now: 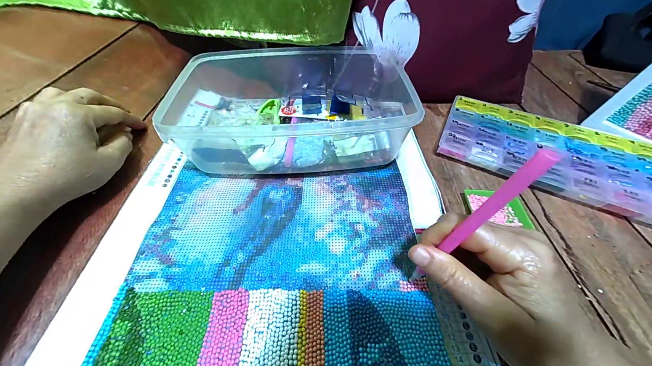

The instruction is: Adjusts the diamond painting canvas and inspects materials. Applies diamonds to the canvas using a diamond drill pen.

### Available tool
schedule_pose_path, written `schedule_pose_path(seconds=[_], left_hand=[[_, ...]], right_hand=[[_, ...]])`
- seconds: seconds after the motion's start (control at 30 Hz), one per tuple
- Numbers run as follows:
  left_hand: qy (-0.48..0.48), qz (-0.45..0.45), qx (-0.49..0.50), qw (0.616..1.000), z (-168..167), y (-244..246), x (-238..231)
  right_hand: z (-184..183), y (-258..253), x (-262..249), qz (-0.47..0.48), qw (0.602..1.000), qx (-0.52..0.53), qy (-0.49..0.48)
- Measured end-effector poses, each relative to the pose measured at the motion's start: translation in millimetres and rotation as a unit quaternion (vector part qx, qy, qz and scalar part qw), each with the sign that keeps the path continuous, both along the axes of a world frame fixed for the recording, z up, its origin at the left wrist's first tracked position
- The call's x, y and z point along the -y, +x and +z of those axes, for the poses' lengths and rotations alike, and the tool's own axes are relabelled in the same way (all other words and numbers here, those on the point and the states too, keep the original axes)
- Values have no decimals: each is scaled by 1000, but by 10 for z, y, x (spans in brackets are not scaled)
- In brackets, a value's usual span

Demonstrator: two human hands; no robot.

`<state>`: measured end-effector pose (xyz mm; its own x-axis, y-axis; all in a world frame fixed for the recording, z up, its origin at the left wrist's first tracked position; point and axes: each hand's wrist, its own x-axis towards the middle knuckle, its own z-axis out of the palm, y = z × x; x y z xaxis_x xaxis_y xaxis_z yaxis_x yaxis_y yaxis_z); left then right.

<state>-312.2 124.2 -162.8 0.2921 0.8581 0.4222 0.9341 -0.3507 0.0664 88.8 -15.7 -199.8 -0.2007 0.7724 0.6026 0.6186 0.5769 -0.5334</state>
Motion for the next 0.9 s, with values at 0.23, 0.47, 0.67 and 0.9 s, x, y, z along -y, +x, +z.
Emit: schedule_pose_path(seconds=[0.23,0.47,0.67,0.9], left_hand=[[-7,8,6,1000,23,31,14],[6,-16,6,1000,-58,-99,-75],[32,-22,6,999,-394,-559,-397],[42,-15,34,998,-733,-1054,-688]], right_hand=[[-16,10,12,12,998,35,42],[215,360,36,-3,974,-217,-57],[26,812,181,-97,981,-164,-37],[-19,771,181,-91,991,-99,-22]])
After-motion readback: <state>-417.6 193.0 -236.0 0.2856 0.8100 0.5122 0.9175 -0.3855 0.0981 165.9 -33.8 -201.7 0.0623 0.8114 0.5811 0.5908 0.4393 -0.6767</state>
